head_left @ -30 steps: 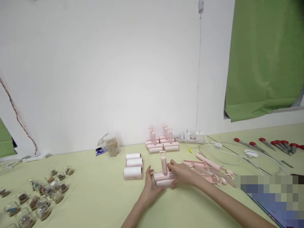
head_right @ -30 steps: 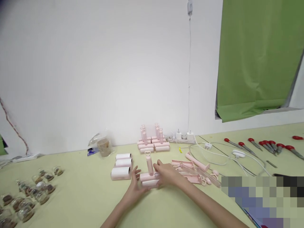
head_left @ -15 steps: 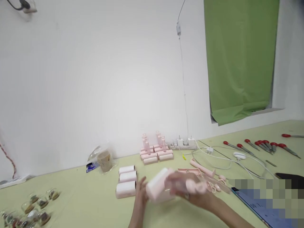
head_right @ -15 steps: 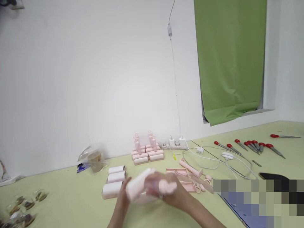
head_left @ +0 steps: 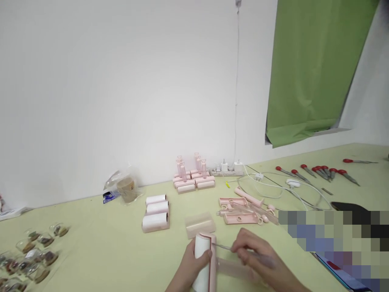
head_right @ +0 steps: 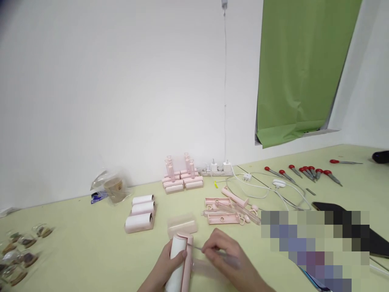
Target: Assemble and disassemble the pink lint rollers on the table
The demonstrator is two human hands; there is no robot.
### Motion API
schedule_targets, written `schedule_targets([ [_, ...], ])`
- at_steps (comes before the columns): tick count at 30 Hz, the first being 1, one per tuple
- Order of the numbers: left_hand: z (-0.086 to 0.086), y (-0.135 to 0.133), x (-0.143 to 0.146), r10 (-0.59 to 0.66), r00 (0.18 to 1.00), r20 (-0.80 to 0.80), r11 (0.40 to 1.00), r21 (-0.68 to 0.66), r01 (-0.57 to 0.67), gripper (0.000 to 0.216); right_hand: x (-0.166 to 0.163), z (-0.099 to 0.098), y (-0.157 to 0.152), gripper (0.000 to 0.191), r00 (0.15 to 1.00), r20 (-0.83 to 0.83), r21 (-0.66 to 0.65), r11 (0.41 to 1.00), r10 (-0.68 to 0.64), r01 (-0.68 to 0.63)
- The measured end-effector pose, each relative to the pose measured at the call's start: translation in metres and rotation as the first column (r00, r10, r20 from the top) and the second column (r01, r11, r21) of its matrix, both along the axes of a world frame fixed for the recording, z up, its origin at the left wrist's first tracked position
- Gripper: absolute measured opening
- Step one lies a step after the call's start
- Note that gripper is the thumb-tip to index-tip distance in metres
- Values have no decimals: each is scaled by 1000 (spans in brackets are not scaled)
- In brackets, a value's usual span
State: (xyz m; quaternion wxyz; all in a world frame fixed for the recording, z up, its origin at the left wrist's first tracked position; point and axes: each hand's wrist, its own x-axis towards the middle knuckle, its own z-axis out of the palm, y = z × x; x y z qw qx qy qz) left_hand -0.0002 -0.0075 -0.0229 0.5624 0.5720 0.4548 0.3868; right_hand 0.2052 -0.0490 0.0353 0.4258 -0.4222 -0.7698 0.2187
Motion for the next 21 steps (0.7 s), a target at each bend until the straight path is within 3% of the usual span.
schedule_targets([
  [3, 3, -4, 2, -27, 999, -23, 998, 50, 29, 47, -24, -9, -9, 15, 995, -74, 4, 998, 68, -68],
  [8, 3, -5, 0, -64, 998, -24, 995, 82, 65, 47, -32, -16, -8, 10, 990, -139, -10, 1000, 18, -19],
  [16, 11, -9, 3, -32, 996, -78, 998, 55, 36, 36, -31, -21, -10, 17, 980, -196, -286, 958, -41, -17],
  [19, 15, -11, 2, -44, 995, -85, 996, 69, 50, 38, -32, -16, -10, 18, 981, -194, -336, 939, 7, -73],
  [21, 18, -12, 2, -58, 996, -66, 996, 67, 63, 38, -34, -17, -8, 19, 983, -160, -277, 951, 93, -135],
])
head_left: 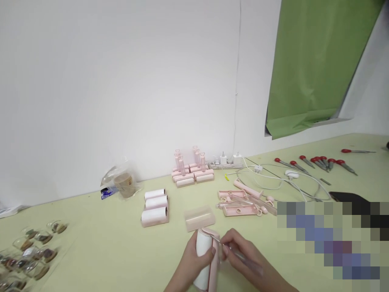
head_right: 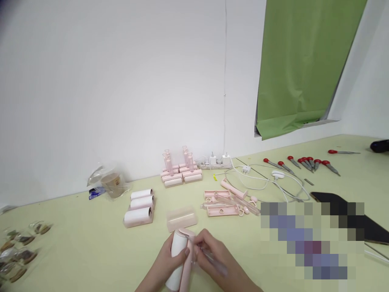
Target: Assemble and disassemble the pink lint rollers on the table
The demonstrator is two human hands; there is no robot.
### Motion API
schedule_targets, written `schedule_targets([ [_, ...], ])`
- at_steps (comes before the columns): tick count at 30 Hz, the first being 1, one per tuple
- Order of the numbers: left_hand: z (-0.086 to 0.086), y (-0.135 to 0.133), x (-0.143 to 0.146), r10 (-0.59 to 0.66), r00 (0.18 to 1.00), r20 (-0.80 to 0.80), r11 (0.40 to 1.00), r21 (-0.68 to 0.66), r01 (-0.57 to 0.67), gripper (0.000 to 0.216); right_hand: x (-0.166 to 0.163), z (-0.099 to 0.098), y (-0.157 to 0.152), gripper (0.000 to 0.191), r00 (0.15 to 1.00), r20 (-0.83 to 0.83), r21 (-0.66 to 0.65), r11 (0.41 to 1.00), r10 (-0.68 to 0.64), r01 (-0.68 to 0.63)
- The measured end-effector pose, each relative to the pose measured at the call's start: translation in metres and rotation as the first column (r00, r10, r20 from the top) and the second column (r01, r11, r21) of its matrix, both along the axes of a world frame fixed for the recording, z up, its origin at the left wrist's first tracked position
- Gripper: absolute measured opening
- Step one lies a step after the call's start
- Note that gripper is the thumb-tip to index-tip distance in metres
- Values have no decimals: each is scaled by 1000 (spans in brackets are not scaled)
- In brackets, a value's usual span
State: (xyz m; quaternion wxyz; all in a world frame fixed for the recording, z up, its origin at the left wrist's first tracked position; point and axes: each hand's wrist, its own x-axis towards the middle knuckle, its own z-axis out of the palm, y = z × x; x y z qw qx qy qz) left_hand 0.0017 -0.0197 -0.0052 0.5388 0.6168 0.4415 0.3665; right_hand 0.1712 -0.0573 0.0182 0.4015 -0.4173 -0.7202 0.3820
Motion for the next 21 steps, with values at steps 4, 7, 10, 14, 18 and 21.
schedule_targets([
  [4, 3, 1, 2, -19, 1000, 17, 1000, -2, 19, 35, -3, -18, 5, 23, 992, 126, 280, 959, -2, -33],
  [7, 1, 5, 10, 58, 998, -11, 998, 15, -58, 32, -1, -36, 9, 22, 985, 155, 344, 939, -74, 16],
  [10, 1, 12, 21, 101, 991, -83, 994, 49, -98, 29, 6, -46, 13, 21, 958, 253, 426, 904, -137, 17],
  [14, 17, 21, 31, 215, 927, -307, 961, 234, -145, 27, 23, -40, 22, 23, 878, 407, 487, 873, -250, 22],
  [18, 38, 30, 24, 247, 783, -571, 947, 315, -69, 28, 33, -17, 29, 22, 903, 323, 442, 889, -283, 120],
  [21, 42, 32, 14, 311, 662, -682, 925, 376, -47, 25, 26, -1, 29, 26, 991, 27, 206, 971, -131, 122],
])
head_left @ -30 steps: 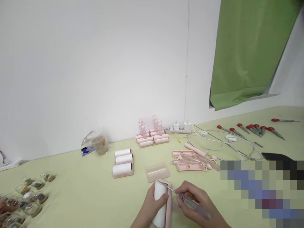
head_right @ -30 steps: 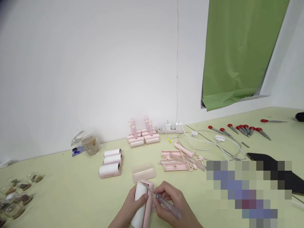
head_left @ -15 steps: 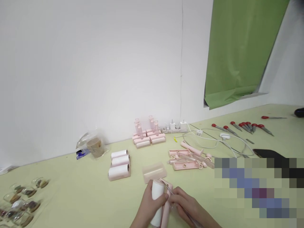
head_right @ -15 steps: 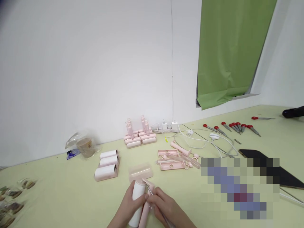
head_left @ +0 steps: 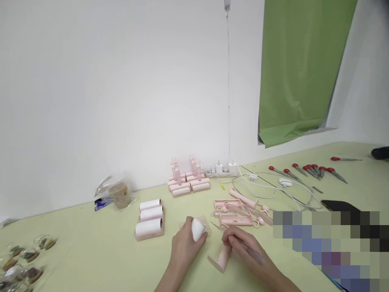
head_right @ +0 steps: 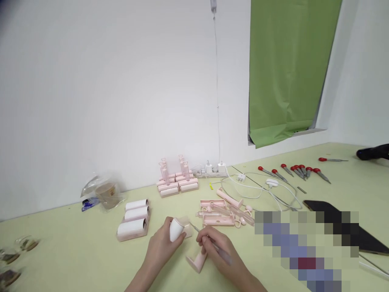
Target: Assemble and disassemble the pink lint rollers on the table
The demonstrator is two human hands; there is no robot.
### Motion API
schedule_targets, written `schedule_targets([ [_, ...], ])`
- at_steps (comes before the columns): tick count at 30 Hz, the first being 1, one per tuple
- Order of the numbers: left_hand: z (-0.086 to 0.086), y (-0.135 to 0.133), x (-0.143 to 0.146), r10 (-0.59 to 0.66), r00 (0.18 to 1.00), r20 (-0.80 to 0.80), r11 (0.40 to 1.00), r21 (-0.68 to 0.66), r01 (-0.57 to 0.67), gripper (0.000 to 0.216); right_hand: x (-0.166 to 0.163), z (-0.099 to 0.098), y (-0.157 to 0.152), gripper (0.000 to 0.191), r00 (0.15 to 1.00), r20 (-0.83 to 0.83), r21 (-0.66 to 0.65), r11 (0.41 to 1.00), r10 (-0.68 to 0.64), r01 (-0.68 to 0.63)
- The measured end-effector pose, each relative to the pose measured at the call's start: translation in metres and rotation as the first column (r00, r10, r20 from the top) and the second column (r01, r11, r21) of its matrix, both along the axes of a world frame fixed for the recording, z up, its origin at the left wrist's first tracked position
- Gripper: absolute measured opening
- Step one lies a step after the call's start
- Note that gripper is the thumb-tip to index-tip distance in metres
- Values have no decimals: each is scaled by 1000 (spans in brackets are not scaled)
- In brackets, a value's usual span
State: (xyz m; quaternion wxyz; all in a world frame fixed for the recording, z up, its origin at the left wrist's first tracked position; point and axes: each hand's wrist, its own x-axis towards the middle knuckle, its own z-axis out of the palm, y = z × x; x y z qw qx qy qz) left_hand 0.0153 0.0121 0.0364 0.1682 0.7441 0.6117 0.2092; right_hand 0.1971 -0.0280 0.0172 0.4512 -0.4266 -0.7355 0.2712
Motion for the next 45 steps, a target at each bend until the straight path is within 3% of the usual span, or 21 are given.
schedule_targets([
  [2, -2, -1, -6, 27, 998, -58, 1000, 12, -26, 24, -10, 6, 0, 29, 980, -179, -100, 989, 93, -112],
  [5, -6, -2, -11, 50, 996, -78, 999, -8, -51, 24, -24, 7, 3, 28, 961, -239, -146, 973, 142, -180],
  [11, -10, -2, -17, 57, 995, -86, 998, -9, -58, 24, -34, -2, 11, 30, 956, -257, -167, 968, 142, -188],
  [16, -5, -4, -22, 68, 990, -120, 997, -31, -72, 25, -28, -8, 25, 28, 956, -291, -224, 970, 27, -96],
  [19, -2, -2, -26, 80, 983, -168, 997, 22, -77, 26, -22, -4, 38, 23, 939, -343, -295, 951, -20, -87],
  [23, 5, 8, -26, 14, 986, -168, 991, 137, 9, 31, -22, 12, 53, 27, 931, -365, -270, 956, 10, -117],
  [25, 12, 15, -20, -83, 989, -122, 980, 172, 103, 31, -25, 25, 61, 32, 957, -289, -249, 964, 14, -89],
  [28, 23, 28, -6, -241, 967, 88, 958, 181, 222, 30, -30, 43, 72, 34, 997, -9, -153, 986, -73, 71],
  [30, 28, 37, 3, -292, 900, 324, 950, 207, 234, 26, -29, 49, 78, 34, 970, 164, -69, 979, -177, 191],
  [32, 31, 44, 10, -295, 823, 485, 950, 237, 201, 26, -28, 47, 81, 50, 951, 223, -46, 972, -216, 232],
  [35, 31, 47, 16, -260, 763, 591, 958, 257, 127, 28, -31, 31, 82, 70, 994, 107, -112, 993, -29, 41],
  [38, 29, 44, 17, -234, 668, 707, 963, 264, 58, 28, -45, 11, 80, 50, 982, -102, -140, 975, 157, -171],
  [41, 31, 42, 10, -210, 648, 732, 954, 297, -27, 35, -58, 1, 80, 23, 969, -200, -121, 978, 142, -168],
  [45, 41, 43, -9, -177, 735, 655, 886, 432, -172, 48, -48, 12, 83, 25, 947, -321, -54, 998, 20, -40],
])
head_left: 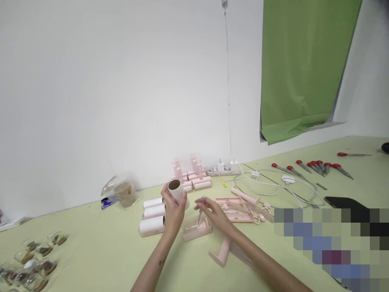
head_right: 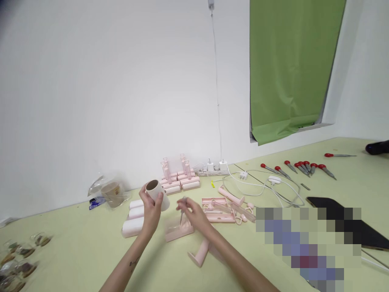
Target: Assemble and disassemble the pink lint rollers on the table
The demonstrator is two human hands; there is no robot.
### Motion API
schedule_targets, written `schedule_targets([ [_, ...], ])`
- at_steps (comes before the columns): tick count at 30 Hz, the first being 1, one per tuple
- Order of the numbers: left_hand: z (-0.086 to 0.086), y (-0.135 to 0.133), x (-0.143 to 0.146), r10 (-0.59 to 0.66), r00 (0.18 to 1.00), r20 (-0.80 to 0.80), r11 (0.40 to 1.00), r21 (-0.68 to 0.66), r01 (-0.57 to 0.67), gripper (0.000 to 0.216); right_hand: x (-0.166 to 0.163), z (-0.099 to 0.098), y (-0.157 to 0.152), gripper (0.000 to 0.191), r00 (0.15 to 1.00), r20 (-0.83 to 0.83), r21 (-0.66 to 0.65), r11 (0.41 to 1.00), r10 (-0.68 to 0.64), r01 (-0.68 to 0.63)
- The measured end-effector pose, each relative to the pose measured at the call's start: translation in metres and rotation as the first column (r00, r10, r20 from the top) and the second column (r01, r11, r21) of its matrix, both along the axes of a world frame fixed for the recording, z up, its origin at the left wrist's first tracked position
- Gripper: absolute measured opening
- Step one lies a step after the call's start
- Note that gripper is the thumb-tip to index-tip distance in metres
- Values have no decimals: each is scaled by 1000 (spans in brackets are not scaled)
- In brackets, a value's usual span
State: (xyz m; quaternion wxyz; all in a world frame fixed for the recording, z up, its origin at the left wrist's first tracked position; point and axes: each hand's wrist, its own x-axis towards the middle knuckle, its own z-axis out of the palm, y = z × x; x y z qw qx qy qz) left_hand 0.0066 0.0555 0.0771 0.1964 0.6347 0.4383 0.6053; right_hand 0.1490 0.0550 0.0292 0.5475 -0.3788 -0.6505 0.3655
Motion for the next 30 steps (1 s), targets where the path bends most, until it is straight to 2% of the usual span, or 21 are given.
schedule_targets([
  [2, 1, 1, -6, -39, 964, -264, 999, -41, 29, 47, 15, 12, 0, 28, 989, -85, 32, 992, -119, 122],
  [3, -1, 2, -7, -113, 889, -445, 991, -114, 69, 47, 23, 18, 0, 30, 977, -125, 44, 982, -175, 182],
  [5, -12, 1, -4, -275, 654, -704, 955, -279, 101, 47, 37, 28, -3, 32, 944, -200, 64, 958, -262, 279],
  [6, -19, 1, -1, -325, 559, -763, 938, -334, 90, 50, 43, 31, -5, 33, 930, -233, 67, 949, -285, 308],
  [7, -27, 0, 2, -354, 503, -789, 927, -368, 75, 55, 46, 32, -7, 33, 920, -259, 67, 945, -295, 322],
  [8, -35, -1, 6, -367, 484, -795, 920, -387, 61, 59, 48, 31, -10, 34, 918, -272, 65, 946, -290, 318],
  [10, -45, -7, 8, -372, 478, -796, 914, -405, 36, 62, 49, 27, -15, 34, 936, -247, 61, 960, -249, 272],
  [12, -48, -18, 0, -369, 469, -802, 911, -412, 13, 52, 50, 21, -22, 34, 968, -160, 47, 978, -194, 204],
  [15, -44, -41, -32, -362, 488, -794, 905, -425, -20, 36, 56, 13, -37, 33, 991, 49, 13, 992, -125, 124],
  [17, -45, -56, -64, -352, 540, -765, 890, -452, -62, 38, 66, 9, -51, 25, 965, 245, 20, 995, -97, 95],
  [19, -50, -64, -97, -266, 590, -762, 865, -459, -202, 57, 78, 4, -65, 18, 881, 467, 50, 997, -73, 56],
  [21, -61, -62, -125, -106, 544, -832, 865, -347, -361, 47, 88, -5, -76, 15, 763, 643, 65, 998, -57, 20],
  [23, -71, -51, -142, 25, 516, -856, 859, -246, -449, 42, 93, -17, -82, 11, 667, 744, 51, 999, -50, 18],
  [25, -77, -33, -149, 25, 540, -842, 866, -251, -432, 44, 94, -28, -83, 18, 589, 807, 25, 999, -46, 43],
  [27, -77, -12, -150, -39, 576, -817, 870, -311, -382, 46, 91, -37, -82, 22, 507, 860, 15, 997, -49, 71],
  [29, -72, 5, -147, -54, 594, -803, 863, -337, -377, 48, 88, -42, -80, 12, 437, 896, 36, 995, -75, 98],
  [30, -69, 11, -145, -4, 597, -802, 864, -303, -402, 51, 87, -42, -79, 7, 415, 905, 53, 993, -91, 103],
])
